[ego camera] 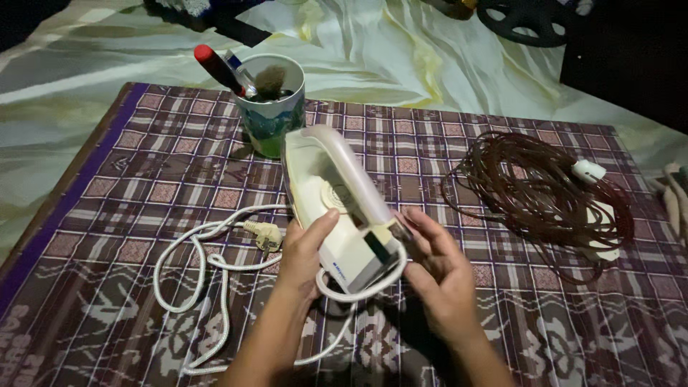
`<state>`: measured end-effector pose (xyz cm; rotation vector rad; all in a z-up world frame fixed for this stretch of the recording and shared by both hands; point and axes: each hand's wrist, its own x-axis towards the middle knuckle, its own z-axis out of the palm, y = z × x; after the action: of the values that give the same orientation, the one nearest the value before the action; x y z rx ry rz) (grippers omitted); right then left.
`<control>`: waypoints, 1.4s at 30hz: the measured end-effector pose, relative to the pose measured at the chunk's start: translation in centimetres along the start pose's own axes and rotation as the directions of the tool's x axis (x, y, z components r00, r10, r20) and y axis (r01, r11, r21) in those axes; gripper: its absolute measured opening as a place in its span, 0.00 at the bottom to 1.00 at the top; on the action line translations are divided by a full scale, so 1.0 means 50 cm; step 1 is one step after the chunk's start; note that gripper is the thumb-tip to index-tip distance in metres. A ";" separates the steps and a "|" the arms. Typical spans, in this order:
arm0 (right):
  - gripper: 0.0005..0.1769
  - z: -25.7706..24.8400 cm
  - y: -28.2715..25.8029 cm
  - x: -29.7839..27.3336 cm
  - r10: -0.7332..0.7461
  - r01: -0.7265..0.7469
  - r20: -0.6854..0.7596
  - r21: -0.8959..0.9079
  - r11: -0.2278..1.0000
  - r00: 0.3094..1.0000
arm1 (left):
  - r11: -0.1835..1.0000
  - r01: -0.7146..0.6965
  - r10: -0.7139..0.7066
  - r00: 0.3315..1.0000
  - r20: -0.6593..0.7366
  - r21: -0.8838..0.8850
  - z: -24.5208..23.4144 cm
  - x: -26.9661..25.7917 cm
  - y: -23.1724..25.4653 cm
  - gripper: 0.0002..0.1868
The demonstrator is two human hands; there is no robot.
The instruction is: The person unscrews the casing of a white electrical plug using a screwdriver, handles the internal wires, and then closes the casing.
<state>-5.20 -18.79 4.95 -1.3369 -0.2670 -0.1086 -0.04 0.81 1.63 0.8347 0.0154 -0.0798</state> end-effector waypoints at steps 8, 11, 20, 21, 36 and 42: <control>0.27 0.026 -0.039 -0.010 -0.179 0.212 0.149 -0.239 0.948 0.972 | 0.865 0.279 -0.205 0.955 0.215 -0.417 -0.012 -0.001 -0.008 0.23; 0.30 0.037 -0.045 -0.009 -0.155 0.181 0.122 -0.248 0.952 0.980 | 0.794 0.373 -0.284 0.926 0.249 -0.480 -0.020 0.002 -0.017 0.23; 0.30 0.041 -0.058 -0.001 -0.249 0.332 0.223 -0.518 0.789 0.942 | 0.938 0.220 -0.160 0.960 0.228 -0.267 -0.030 0.011 -0.042 0.22; 0.29 0.042 -0.061 -0.002 -0.235 0.329 0.240 -0.526 0.784 0.942 | 0.949 0.194 -0.139 0.965 0.223 -0.249 -0.031 0.013 -0.042 0.23; 0.25 0.013 -0.008 -0.015 0.241 -0.215 -0.030 -0.571 0.793 0.970 | 0.974 0.069 -0.062 0.997 -0.041 0.214 -0.097 -0.038 0.057 0.34; 0.32 0.082 0.093 0.004 0.453 -0.337 0.205 -0.426 0.840 0.868 | 0.971 0.080 -0.074 0.997 -0.034 0.225 -0.171 -0.082 0.139 0.32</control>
<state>-4.46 -13.74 1.47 -1.7721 -0.2193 0.4234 -3.42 12.04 1.22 1.0635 0.0639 -0.1457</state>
